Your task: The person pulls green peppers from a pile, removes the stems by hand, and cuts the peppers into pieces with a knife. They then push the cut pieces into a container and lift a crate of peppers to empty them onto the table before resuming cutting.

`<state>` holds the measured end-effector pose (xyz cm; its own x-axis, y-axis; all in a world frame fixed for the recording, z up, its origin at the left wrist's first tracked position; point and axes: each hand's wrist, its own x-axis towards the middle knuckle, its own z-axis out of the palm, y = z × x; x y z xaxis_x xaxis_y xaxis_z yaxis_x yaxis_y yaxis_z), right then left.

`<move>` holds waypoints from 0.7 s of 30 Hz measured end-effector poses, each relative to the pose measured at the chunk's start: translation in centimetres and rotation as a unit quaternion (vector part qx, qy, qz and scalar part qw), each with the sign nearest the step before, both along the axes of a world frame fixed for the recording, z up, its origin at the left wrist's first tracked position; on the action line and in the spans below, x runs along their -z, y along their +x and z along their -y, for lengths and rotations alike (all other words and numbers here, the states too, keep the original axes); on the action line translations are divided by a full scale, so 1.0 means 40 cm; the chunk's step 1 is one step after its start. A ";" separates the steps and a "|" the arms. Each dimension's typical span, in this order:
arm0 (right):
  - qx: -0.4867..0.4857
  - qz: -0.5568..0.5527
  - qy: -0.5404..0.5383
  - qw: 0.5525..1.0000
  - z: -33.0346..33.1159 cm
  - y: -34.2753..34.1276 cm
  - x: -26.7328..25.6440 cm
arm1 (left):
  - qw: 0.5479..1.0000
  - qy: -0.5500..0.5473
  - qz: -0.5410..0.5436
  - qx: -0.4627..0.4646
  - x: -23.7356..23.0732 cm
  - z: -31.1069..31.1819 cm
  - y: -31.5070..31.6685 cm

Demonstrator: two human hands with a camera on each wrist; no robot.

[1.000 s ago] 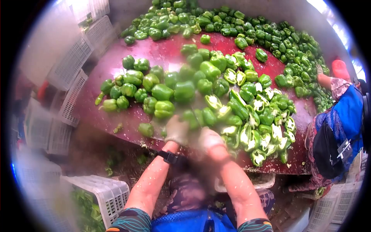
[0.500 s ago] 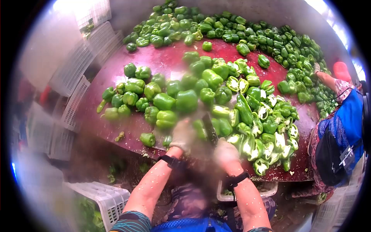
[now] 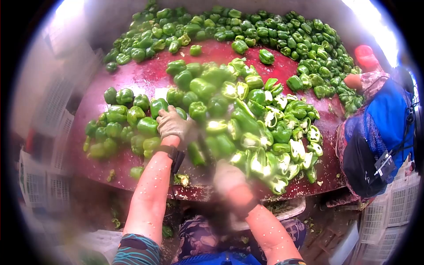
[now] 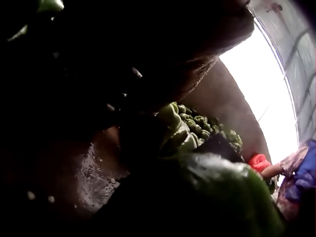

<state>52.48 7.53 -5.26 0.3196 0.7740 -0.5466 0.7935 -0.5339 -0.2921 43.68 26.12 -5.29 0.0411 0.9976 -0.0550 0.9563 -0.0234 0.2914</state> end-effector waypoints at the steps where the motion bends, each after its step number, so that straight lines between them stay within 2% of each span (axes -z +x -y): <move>1: -0.015 0.003 -0.002 1.000 0.000 -0.002 0.007 | 1.000 0.021 -0.001 0.001 0.009 -0.003 -0.010; 4: 0.003 -0.005 0.053 0.999 0.015 0.001 0.040 | 0.965 -0.033 0.258 0.006 0.117 -0.082 -0.120; 5: 0.005 -0.005 0.046 0.999 0.016 0.000 0.018 | 0.844 -0.100 0.526 -0.021 0.063 -0.027 -0.137; 6: -0.001 -0.010 0.042 0.999 0.015 0.001 0.024 | 0.804 -0.062 0.591 -0.014 0.061 -0.018 -0.167; 8: 0.005 -0.006 0.039 0.999 0.018 -0.001 0.007 | 0.746 -0.089 0.660 -0.004 0.033 0.064 -0.226; 10: -0.026 0.006 0.066 0.997 0.029 0.014 0.073 | 0.704 -0.107 0.701 -0.038 0.068 0.113 -0.274; 11: -0.041 0.012 0.080 0.996 0.033 0.019 0.095 | 0.671 -0.149 0.724 -0.063 -0.002 0.183 -0.269; 12: -0.009 -0.003 0.103 0.995 0.052 0.012 0.015 | 0.670 -0.132 0.730 -0.031 0.027 0.200 -0.285; 13: -0.055 0.033 0.144 0.987 0.062 0.020 0.037 | 0.681 -0.131 0.719 -0.042 0.052 0.225 -0.305; 15: -0.023 0.035 0.197 0.980 0.089 0.020 -0.017 | 0.693 -0.125 0.708 -0.052 0.070 0.273 -0.299; 16: -0.007 0.035 0.223 0.974 0.103 0.020 -0.044 | 0.683 -0.129 0.717 -0.051 0.080 0.285 -0.289; 18: 0.003 0.037 0.247 0.968 0.120 0.013 -0.072 | 0.734 -0.124 0.663 -0.075 0.128 0.280 -0.261; 20: -0.027 0.037 0.261 0.964 0.132 0.006 -0.067 | 0.863 -0.112 0.485 -0.088 0.114 0.283 -0.220; 21: -0.035 0.034 0.263 0.964 0.139 -0.002 -0.073 | 0.842 -0.119 0.520 -0.073 0.131 0.272 -0.216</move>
<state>52.41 1.98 -2.34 0.2784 0.9590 -0.0529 0.8487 -0.2714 -0.4538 35.04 15.23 -10.54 0.0679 0.9620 -0.2646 0.1676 0.2505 0.9535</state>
